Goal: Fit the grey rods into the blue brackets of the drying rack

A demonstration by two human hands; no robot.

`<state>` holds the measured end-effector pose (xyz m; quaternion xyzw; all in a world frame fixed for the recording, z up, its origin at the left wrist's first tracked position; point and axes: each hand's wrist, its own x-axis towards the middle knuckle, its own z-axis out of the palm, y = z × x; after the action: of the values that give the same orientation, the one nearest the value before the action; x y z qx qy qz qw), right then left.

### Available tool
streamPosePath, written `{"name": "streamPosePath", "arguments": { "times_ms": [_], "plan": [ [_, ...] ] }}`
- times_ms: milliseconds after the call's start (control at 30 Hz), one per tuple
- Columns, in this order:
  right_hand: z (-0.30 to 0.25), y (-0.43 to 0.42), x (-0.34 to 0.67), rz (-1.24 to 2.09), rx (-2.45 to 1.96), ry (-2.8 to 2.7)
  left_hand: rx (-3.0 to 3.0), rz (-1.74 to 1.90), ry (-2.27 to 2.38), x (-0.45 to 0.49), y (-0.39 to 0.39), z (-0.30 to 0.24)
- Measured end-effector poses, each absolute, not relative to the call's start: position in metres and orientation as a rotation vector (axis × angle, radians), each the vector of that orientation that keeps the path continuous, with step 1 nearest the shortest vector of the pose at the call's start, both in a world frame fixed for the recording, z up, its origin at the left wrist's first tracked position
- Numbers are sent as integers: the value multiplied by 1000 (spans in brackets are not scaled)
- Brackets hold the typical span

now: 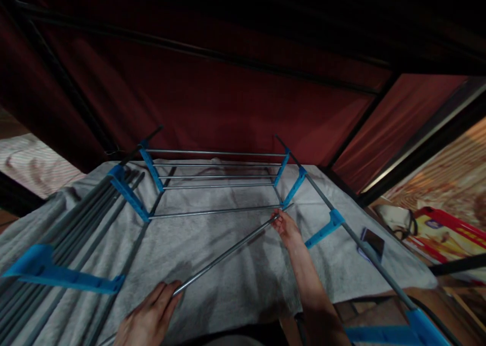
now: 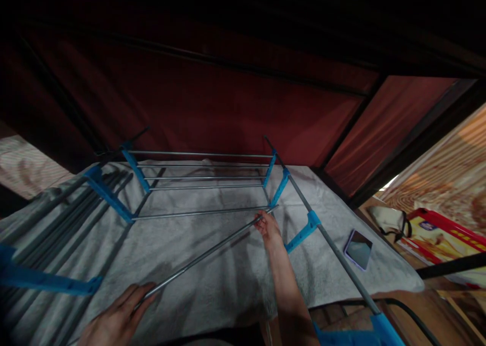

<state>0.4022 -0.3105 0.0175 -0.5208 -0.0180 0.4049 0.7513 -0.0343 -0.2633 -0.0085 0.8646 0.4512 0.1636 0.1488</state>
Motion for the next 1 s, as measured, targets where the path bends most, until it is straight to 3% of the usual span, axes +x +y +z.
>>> {"name": "streamPosePath", "arguments": {
  "times_ms": [267,467,667,1000],
  "plan": [
    [14,-317,397,926,-1139,-1,2707,478,1216,2,-227,16],
    [-39,-344,394,927,-1173,-22,2687,257,1160,26,-231,38],
    [-83,-373,394,954,-1254,-36,2640,138,1155,29,-244,29],
    [-87,-375,396,916,-1302,-66,2647,74,1134,35,-241,25]
  ]
}}
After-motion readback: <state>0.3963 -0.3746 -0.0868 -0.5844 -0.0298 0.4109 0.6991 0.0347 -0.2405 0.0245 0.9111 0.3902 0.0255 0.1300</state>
